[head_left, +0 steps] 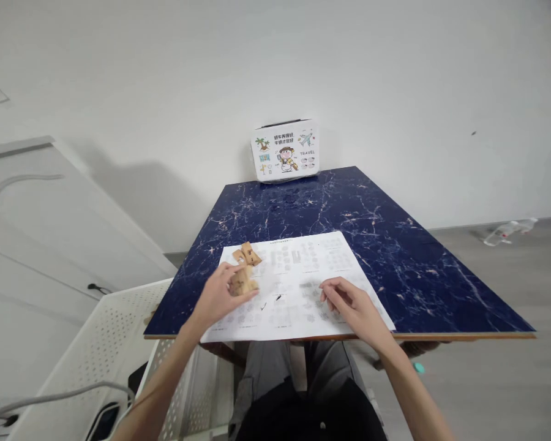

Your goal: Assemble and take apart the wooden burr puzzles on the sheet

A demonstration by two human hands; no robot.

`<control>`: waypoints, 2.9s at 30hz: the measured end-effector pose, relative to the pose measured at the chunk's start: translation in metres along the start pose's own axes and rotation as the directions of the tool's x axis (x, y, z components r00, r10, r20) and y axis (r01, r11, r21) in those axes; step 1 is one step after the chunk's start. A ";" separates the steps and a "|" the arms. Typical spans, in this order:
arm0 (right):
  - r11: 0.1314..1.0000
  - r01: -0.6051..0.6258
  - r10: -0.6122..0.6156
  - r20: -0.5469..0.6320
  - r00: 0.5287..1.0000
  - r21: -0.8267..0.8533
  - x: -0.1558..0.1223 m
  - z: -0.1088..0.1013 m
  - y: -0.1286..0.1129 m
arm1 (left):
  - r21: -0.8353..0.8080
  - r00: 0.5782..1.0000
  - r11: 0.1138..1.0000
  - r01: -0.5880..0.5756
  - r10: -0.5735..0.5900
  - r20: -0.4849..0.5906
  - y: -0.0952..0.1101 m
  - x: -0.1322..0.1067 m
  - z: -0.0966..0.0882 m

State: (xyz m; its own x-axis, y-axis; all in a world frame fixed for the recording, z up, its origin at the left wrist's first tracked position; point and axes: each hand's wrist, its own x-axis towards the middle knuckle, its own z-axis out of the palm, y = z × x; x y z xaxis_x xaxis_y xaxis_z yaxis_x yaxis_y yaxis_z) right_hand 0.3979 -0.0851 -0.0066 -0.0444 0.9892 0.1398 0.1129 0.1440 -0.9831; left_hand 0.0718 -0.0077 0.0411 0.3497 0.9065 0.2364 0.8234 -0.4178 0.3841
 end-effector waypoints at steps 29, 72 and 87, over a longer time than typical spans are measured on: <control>1.000 0.003 -0.003 0.007 1.000 -0.014 0.001 0.000 0.002 | -0.186 0.978 0.973 -0.136 0.162 0.133 0.082 0.000 0.067; 0.957 0.099 -0.089 0.047 0.995 -0.274 0.001 0.003 0.016 | -0.369 0.988 0.929 0.014 0.044 0.147 0.067 -0.010 0.066; 0.989 0.101 -0.103 -0.017 0.995 -0.112 0.003 -0.002 0.019 | -0.414 0.993 0.907 0.075 -0.030 0.113 0.072 -0.010 0.061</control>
State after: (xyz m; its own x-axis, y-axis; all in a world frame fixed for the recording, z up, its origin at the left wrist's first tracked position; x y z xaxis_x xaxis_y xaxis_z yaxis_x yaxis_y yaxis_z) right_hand 0.4017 -0.0798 -0.0245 -0.0390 0.9694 0.2424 0.2183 0.2450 -0.9446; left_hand 0.1549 -0.0431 0.0123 0.3729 0.9197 0.1225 0.5877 -0.3363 0.7359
